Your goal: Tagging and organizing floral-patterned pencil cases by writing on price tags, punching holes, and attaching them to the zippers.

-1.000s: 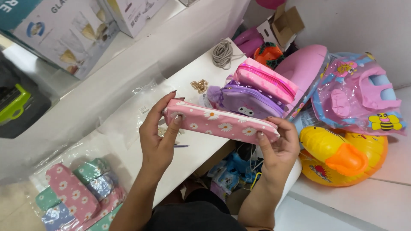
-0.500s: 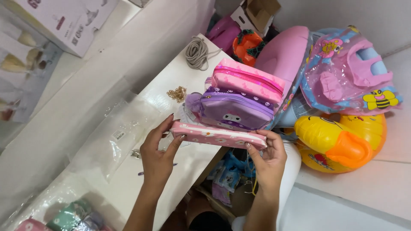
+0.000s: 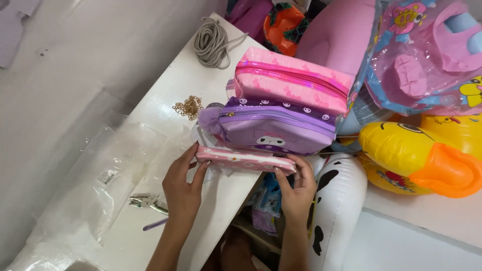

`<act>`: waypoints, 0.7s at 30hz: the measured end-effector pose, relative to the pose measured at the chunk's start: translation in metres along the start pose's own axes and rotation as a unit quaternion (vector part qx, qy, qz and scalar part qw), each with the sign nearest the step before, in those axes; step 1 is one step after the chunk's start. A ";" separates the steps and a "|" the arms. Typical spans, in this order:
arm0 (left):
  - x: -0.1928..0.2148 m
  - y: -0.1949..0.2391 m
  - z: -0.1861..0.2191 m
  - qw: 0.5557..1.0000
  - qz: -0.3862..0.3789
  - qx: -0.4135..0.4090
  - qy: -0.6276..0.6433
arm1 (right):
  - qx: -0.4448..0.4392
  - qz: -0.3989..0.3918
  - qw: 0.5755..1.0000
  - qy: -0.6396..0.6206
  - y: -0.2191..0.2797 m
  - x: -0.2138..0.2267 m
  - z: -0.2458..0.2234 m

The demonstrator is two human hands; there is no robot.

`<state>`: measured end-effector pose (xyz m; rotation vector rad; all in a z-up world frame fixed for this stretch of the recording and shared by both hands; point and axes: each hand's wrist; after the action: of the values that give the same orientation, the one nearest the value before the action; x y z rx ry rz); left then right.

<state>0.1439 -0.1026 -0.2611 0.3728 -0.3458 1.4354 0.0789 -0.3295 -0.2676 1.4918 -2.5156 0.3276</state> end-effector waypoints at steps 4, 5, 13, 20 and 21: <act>-0.013 -0.004 -0.025 0.998 -0.008 -0.046 -0.051 | 0.000 0.014 1.000 0.022 0.003 -0.009 0.026; -0.015 -0.005 -0.028 0.995 -0.009 -0.062 -0.075 | -0.015 0.029 0.999 0.019 0.006 -0.011 0.033; -0.029 -0.013 -0.046 0.923 0.038 -0.200 -0.325 | -0.043 0.093 0.995 -0.004 0.011 -0.027 0.066; -0.028 -0.015 -0.046 0.923 0.025 -0.187 -0.337 | 0.026 0.111 0.991 0.070 0.012 -0.037 0.063; -0.027 -0.016 -0.043 0.924 0.025 -0.189 -0.331 | 0.025 0.120 0.991 0.057 0.010 -0.039 0.057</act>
<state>0.1572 -0.1086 -0.3122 0.5276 -1.1709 1.2209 0.0848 -0.3085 -0.3339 1.1517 -2.6134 0.5004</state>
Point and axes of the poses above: each hand's wrist, its own y-axis away from the middle knuckle, its own x-axis out of the back of the hand, z = x × y, and after that the axes turned 8 degrees about -z, right-handed
